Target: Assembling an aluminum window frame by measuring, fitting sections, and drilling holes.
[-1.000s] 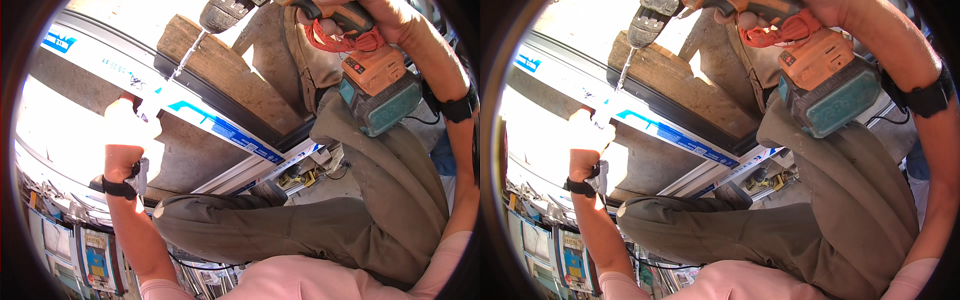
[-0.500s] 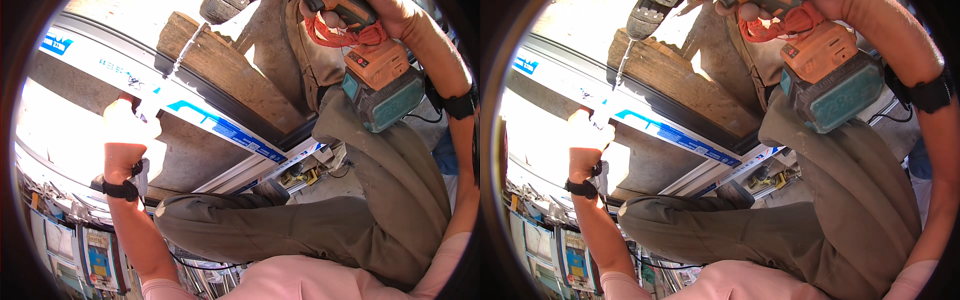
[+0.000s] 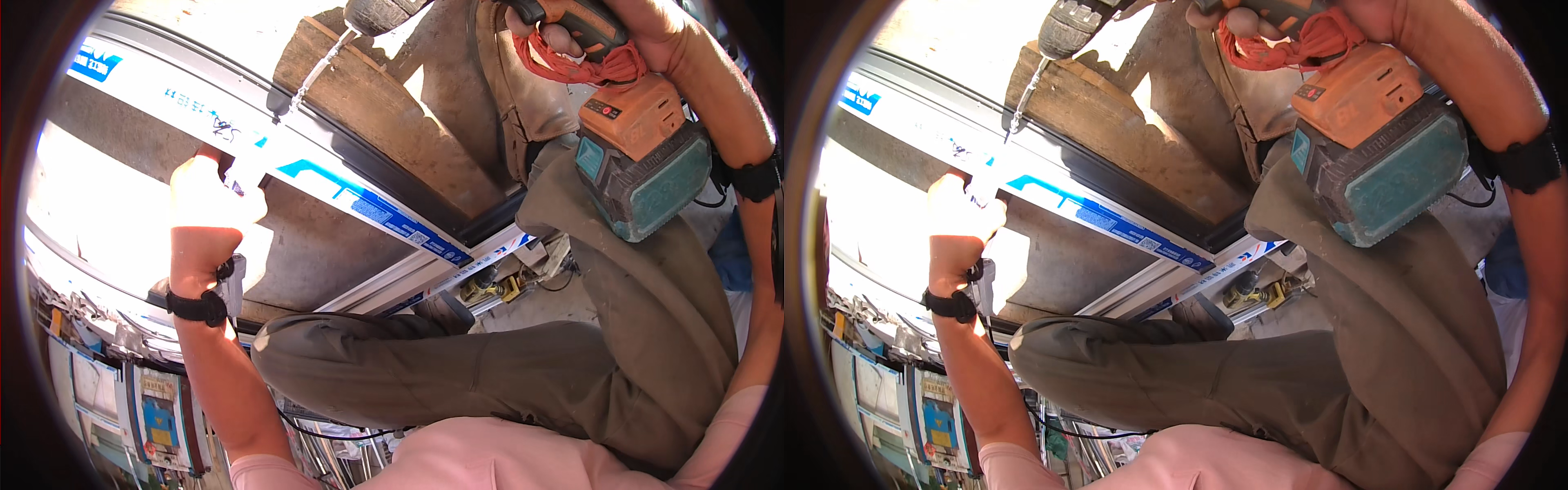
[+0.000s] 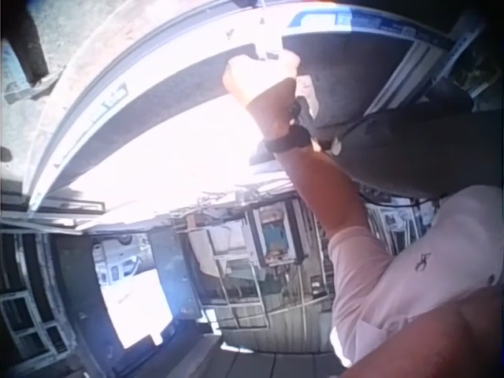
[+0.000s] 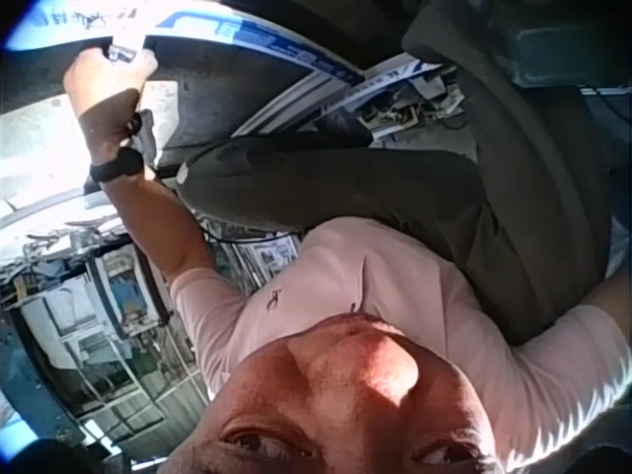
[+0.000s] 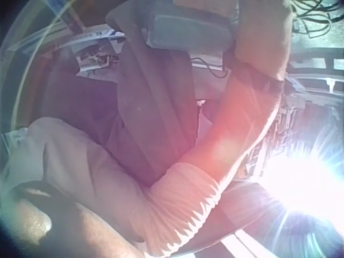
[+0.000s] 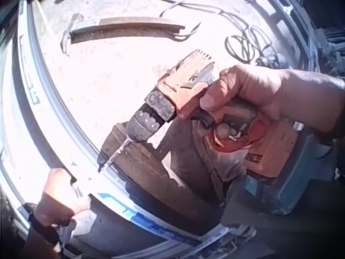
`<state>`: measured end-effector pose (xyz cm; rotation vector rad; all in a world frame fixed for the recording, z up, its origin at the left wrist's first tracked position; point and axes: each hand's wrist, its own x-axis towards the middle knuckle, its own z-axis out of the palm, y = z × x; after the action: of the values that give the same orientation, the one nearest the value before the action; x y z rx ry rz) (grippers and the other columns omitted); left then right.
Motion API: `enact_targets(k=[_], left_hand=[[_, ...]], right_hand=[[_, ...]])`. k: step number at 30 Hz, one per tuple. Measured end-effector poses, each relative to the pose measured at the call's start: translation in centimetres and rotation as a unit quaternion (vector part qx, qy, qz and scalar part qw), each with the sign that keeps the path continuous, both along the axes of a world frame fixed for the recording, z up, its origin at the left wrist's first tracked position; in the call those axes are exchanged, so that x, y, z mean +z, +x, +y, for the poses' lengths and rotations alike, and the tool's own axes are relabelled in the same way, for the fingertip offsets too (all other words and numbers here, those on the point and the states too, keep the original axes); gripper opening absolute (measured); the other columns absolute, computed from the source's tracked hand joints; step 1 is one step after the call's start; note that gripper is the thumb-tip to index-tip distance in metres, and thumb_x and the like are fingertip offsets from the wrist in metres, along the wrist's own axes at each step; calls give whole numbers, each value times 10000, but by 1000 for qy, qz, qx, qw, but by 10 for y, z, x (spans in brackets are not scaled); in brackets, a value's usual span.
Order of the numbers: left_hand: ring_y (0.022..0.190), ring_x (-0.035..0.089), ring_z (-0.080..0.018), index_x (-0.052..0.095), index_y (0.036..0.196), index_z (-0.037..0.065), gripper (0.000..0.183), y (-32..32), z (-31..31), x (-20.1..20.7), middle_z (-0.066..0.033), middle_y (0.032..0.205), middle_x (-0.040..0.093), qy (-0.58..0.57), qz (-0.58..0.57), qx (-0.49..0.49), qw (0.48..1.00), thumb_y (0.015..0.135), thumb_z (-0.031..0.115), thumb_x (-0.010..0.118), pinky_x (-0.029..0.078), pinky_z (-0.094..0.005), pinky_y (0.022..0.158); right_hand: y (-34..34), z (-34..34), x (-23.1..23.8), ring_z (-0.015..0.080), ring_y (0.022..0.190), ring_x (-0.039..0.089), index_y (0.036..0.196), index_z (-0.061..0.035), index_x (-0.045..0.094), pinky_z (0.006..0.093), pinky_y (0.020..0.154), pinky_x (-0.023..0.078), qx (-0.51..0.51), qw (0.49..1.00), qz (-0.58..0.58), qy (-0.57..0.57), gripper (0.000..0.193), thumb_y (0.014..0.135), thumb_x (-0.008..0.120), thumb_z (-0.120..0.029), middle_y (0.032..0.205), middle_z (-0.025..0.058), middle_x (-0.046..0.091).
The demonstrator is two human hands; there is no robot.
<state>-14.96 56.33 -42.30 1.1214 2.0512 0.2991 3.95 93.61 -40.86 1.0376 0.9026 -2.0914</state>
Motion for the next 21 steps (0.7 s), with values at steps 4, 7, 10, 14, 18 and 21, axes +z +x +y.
enact_targets(k=[4,7,10,14,18,21], left_hand=[[610,535,-219,579,840,-38,206,1,3,-7,-123,714,574,0,-16,12,1000,705,68,693,467,-337,555],[620,536,-241,582,841,-36,213,4,18,0,-137,726,566,-34,-75,60,995,697,75,693,471,-353,573],[657,550,-281,589,848,-34,234,1,-4,-3,-150,750,567,-6,30,-12,999,679,78,704,483,-384,622],[698,562,-324,589,852,-32,254,3,-1,-4,-162,771,576,35,65,-63,995,662,80,715,486,-414,670],[704,558,-338,572,837,-38,279,4,14,3,-173,779,567,-48,-24,36,998,653,90,737,481,-425,672],[699,555,-337,563,828,-43,282,5,21,8,-177,779,567,-79,-46,58,994,656,92,741,479,-422,664]], right_hand=[[4,7,9,187,594,659,1133,78,646,286,574,583,11,999,-28,30,328,858,657,-102,811,120,689],[2,3,11,178,597,650,1122,75,647,275,569,580,-30,999,-34,17,315,859,657,-98,799,108,678],[-4,-10,4,166,620,653,1118,72,646,266,564,579,-19,1000,9,13,308,860,657,-97,804,105,676],[-7,-7,11,163,619,653,1118,66,648,260,563,578,-5,1000,7,11,301,864,655,-95,806,106,677],[-7,-4,21,163,610,654,1135,63,645,258,559,575,-45,997,-62,-29,314,867,657,-101,803,108,676],[2,-2,14,166,606,653,1140,63,644,268,565,574,-28,998,-49,-16,322,866,660,-104,796,100,675]])
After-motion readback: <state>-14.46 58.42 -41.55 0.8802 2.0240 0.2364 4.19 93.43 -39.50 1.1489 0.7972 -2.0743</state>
